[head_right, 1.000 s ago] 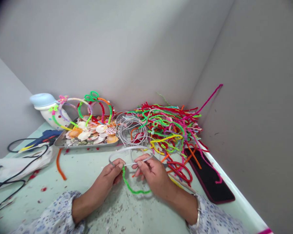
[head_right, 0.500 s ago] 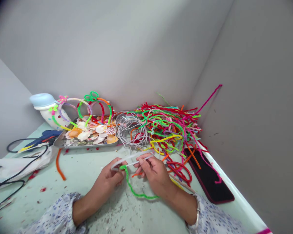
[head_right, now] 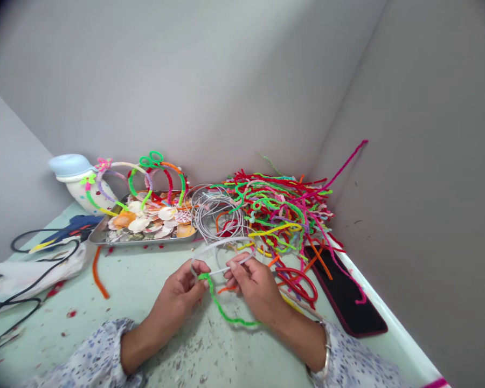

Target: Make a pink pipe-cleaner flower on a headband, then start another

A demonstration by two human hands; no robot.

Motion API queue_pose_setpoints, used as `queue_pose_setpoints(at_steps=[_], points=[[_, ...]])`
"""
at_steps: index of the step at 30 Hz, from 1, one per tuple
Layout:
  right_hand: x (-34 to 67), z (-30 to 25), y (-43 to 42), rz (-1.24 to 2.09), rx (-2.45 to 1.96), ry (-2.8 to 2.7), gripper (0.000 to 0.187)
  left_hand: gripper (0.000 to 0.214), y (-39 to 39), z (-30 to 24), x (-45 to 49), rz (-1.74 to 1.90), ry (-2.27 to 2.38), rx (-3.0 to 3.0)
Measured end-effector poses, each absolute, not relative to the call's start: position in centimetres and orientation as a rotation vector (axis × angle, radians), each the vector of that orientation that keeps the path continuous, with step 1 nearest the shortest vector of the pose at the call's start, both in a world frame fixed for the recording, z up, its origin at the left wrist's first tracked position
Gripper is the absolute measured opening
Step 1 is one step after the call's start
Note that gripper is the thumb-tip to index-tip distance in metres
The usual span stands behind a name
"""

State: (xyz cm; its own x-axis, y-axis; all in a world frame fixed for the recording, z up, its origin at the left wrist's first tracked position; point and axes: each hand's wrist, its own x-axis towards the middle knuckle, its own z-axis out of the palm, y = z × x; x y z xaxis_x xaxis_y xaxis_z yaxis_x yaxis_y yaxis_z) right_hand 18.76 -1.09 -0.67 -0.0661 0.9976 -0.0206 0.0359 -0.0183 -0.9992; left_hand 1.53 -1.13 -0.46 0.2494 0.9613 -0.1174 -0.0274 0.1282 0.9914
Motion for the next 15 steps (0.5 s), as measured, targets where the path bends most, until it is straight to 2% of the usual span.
queue_pose_setpoints(at_steps=[15], points=[[18.79, -0.85, -1.08, 1.281, -1.185, -1.299, 0.033, 0.016, -1.01, -0.72, 1.35, 0.970, 1.081, 1.217]])
